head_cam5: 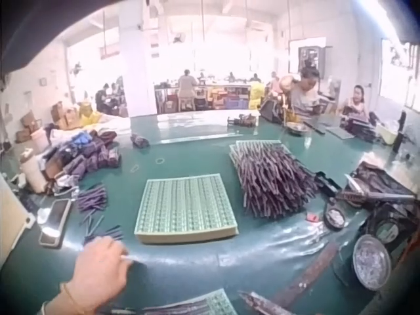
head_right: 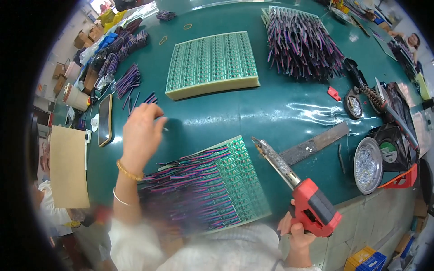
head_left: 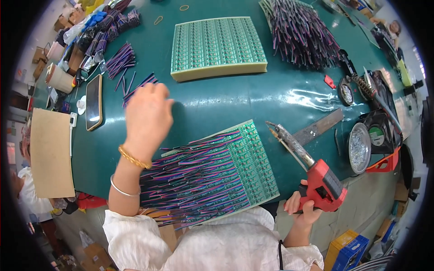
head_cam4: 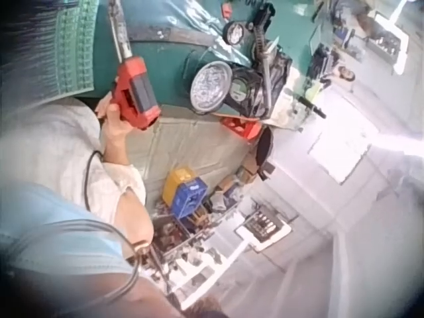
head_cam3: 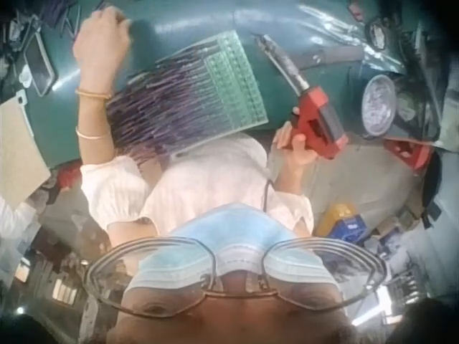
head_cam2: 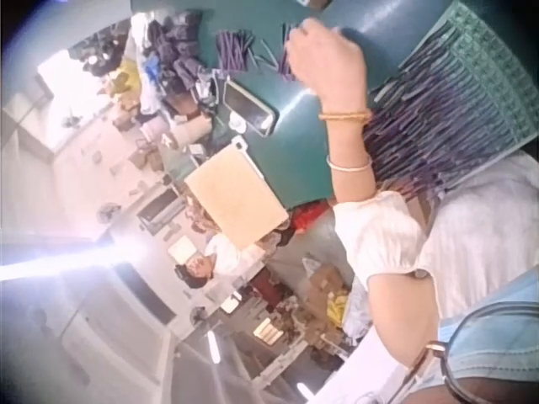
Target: The person picks up wires from the table, positions them onto a circuit board, and solders them to the board using a soldering iron.
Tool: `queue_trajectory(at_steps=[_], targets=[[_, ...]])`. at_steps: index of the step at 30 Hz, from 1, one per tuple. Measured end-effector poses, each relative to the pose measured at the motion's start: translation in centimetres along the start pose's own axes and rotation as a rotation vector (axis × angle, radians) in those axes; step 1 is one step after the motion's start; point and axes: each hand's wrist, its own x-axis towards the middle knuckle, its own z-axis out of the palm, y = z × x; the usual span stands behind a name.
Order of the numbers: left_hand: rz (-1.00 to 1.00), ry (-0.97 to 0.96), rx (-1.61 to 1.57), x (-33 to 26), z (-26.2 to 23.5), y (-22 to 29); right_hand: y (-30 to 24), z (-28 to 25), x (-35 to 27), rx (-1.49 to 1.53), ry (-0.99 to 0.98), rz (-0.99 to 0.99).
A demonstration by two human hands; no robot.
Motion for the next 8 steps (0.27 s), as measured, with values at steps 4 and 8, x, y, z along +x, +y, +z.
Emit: queue_trajectory(at_steps=[4,8], targets=[[-0.039,0.009,-0.015,0.0,1.3,-3.7,0.2,0.0,0.1,0.007,-0.015,0.024],[0.002,-0.060,-0.046,0.3,1.9,-4.1,0.2,0.1,-0.1,0.004,0.028,0.005]])
